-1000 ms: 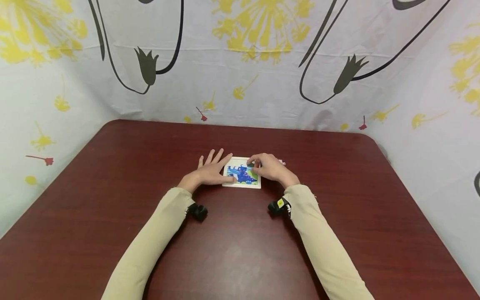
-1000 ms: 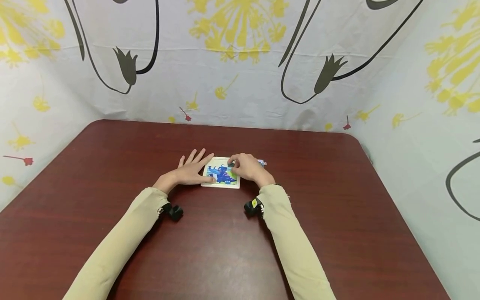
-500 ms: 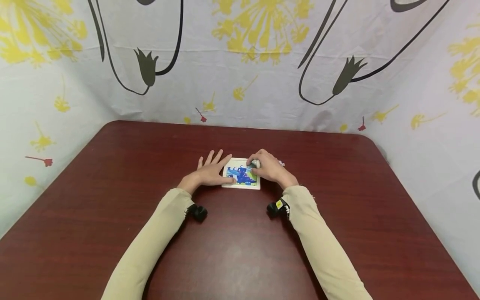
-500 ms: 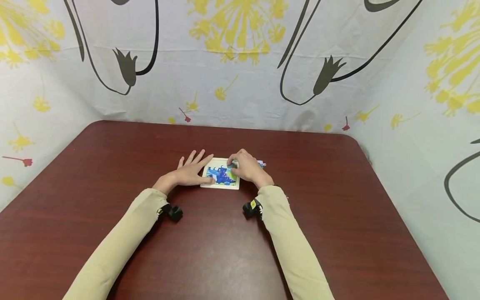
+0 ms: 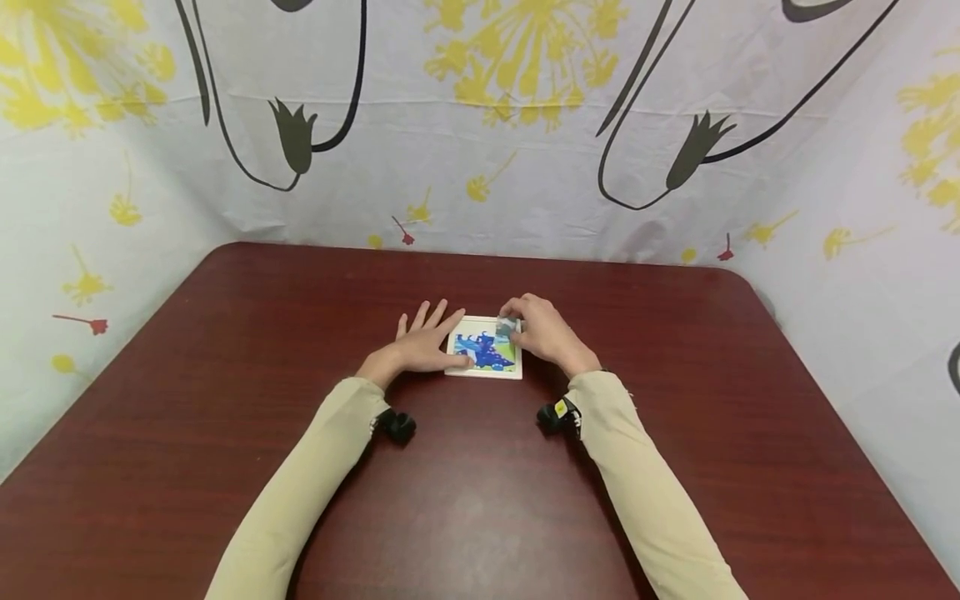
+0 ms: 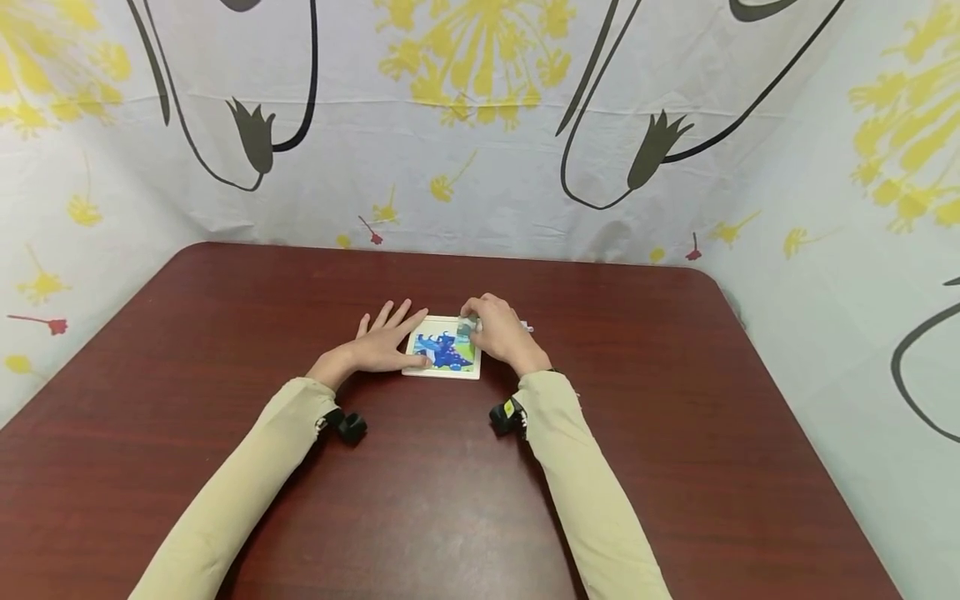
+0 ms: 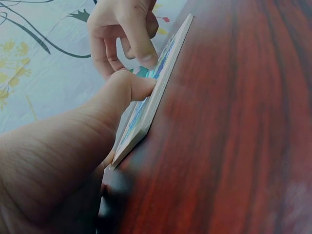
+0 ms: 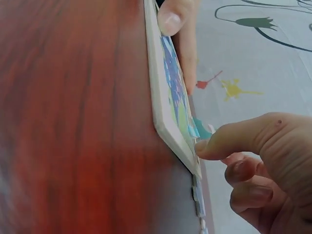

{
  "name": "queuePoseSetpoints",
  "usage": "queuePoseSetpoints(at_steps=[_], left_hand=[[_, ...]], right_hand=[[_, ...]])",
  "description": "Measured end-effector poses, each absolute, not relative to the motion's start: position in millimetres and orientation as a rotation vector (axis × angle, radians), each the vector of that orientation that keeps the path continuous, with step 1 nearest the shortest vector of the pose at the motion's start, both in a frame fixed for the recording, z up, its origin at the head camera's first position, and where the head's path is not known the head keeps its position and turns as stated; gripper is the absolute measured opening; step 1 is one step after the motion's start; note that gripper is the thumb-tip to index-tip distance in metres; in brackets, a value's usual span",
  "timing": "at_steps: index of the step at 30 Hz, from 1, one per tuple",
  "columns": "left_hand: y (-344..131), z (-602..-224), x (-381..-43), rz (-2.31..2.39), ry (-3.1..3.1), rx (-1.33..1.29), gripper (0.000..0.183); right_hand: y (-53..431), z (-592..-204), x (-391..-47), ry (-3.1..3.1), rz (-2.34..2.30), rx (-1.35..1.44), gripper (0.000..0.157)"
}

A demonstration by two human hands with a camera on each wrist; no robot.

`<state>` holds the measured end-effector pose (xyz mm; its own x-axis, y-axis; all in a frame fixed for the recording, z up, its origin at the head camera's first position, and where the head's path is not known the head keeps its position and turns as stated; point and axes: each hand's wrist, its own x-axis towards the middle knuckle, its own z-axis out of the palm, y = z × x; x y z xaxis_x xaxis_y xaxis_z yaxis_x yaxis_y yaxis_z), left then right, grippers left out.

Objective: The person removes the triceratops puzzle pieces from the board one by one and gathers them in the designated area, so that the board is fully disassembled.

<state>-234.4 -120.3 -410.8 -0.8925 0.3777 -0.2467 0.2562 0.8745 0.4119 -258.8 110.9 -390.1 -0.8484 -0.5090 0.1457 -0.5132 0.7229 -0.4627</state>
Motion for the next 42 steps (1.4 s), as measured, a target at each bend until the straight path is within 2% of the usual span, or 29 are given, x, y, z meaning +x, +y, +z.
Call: queuePoseSetpoints(at_steps=[9,18,27,36,39,42], left_hand=[[-121.8,-411.7,-234.6,0.542,2.739,0.507,0.094],[-122.4,-411.9,-230.8,0.552,2.743,0.504,0.093],[-122.7,-412.6,-231.1,0.584,2.738,0.526,0.094],[-125.7,-414.4,-229.6,0.576,2.735,0.51,0.093],[-124.6,-415.0,-230.6,0.575,2.744,0.517,0.093],[-122.9,-413.7,-231.7,0.571,2.742,0.517,0.093]], right_hand=[[164.3,-377.5,-266.5,-2.863,0.963,0.687,0.032],[211.1,-386.3,-268.7,-3.013,1.027,0.51,0.032],[223.9,-392.3,-267.6,-3.094,1.131,0.341,0.031],[221.6,-398.7,-267.6,-3.115,1.194,0.377,0.028],[223.8,-398.3,-268.9,-3.112,1.213,0.386,0.03],[227.0,-396.2,-270.5,-3.102,1.256,0.408,0.038]])
